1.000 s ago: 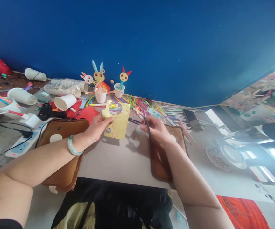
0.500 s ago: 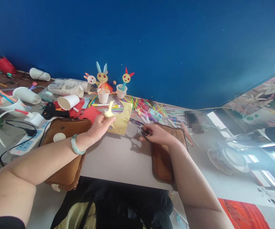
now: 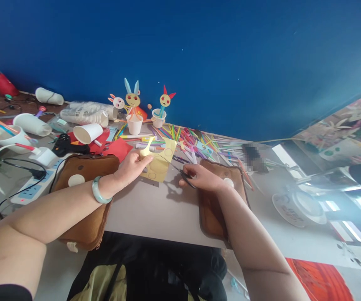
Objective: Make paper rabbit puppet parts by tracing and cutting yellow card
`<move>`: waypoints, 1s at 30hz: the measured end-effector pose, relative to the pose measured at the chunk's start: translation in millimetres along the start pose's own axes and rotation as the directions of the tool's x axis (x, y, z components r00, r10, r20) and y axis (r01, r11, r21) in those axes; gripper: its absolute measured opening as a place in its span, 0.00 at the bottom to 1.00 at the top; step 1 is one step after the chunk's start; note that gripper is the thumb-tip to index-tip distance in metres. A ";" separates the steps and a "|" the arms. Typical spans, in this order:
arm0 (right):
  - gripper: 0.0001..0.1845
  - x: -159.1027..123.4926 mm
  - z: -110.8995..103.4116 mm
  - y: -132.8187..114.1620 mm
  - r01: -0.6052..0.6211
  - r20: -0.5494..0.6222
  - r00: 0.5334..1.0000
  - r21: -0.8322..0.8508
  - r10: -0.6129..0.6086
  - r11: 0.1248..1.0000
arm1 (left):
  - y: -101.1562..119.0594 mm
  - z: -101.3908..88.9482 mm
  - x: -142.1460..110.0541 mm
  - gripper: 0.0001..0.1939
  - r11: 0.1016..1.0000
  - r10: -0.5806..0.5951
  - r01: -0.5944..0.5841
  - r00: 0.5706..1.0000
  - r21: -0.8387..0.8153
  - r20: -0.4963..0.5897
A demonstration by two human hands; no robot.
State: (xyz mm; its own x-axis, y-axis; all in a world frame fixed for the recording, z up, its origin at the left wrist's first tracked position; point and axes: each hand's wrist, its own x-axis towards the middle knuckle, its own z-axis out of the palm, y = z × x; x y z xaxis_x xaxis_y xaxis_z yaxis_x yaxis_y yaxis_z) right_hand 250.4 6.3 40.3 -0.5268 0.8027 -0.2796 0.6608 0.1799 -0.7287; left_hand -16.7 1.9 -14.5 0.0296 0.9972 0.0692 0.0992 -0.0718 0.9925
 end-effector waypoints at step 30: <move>0.27 3.0 3.8 3.5 0.027 0.013 1.000 0.051 -0.027 0.998 | -13.7 -1.3 5.1 0.13 0.994 -0.111 0.112 0.993 0.007 -0.037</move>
State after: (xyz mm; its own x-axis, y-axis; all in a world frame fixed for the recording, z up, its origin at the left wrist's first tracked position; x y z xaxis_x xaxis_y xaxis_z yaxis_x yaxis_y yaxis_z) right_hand 249.1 7.2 34.6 -0.5518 0.7899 -0.2678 0.6185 0.1721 -0.7668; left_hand -19.1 8.0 -27.7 -0.0188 0.9991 -0.0381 0.1086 0.0399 0.9933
